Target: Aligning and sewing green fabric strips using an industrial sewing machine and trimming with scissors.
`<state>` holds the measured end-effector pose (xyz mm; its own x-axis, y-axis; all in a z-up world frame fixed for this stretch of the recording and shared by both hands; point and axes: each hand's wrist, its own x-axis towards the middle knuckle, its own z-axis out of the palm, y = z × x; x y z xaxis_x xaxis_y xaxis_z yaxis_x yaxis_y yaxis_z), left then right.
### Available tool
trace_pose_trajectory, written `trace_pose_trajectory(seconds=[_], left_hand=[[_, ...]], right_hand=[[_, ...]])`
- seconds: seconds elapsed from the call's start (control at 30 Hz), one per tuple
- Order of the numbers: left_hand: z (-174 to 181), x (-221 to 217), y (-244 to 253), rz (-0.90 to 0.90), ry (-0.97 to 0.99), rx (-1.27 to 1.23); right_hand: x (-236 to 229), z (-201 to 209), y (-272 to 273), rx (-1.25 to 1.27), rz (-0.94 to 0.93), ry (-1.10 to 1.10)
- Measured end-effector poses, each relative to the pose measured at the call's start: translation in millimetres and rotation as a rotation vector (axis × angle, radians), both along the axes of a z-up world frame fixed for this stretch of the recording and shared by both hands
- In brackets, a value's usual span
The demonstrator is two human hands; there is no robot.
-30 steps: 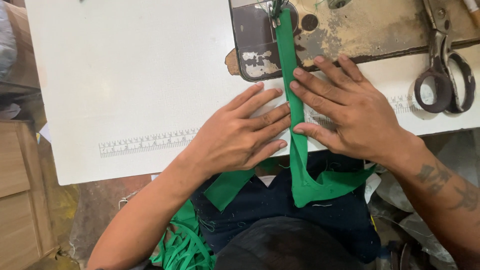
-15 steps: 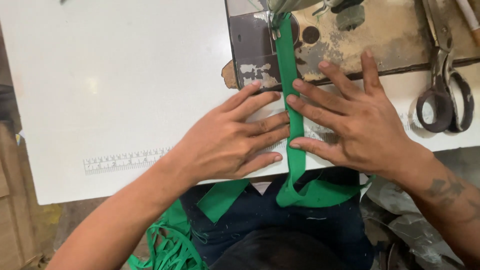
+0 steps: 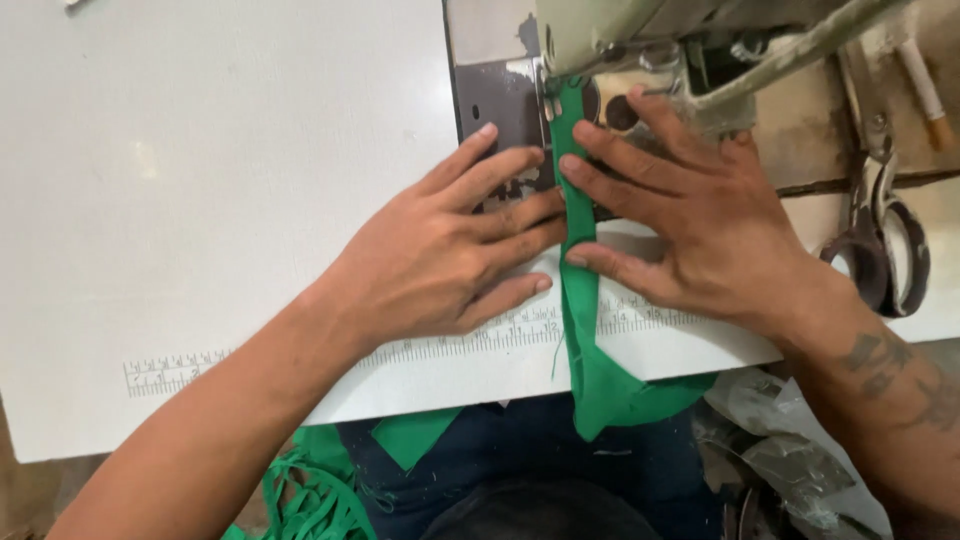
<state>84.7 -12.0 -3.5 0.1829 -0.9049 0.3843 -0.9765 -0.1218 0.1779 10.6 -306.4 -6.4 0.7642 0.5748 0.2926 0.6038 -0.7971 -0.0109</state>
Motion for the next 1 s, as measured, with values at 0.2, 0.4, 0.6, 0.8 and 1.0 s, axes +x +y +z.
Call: trace_pose_trajectory(seconds=[0.2,0.4,0.6,0.8,1.0], left_hand=[[-0.5,-1.2,-4.0,0.041,-0.015,0.020],[6.1,-79.6,1.2,0.345,-0.221,0.056],[-17.8,-229.8,-25.3,0.743,0.830,-0.561],[-28.5,-246.7,-48.3,0.770,1.421,-0.908],[-29.2,-252.0,-44.8,0.761,0.713,-0.770]], right_hand=[[-6.7,1.1,7.4,0.049,-0.041,0.082],[-106.5,11.5,53.3,0.379,-0.396,0.217],[-176.3,-5.0,74.5,0.532,-0.572,0.082],[-186.2,9.3,77.1,0.631,-0.551,0.223],[-180.5,7.9,76.1,0.457,-0.426,0.246]])
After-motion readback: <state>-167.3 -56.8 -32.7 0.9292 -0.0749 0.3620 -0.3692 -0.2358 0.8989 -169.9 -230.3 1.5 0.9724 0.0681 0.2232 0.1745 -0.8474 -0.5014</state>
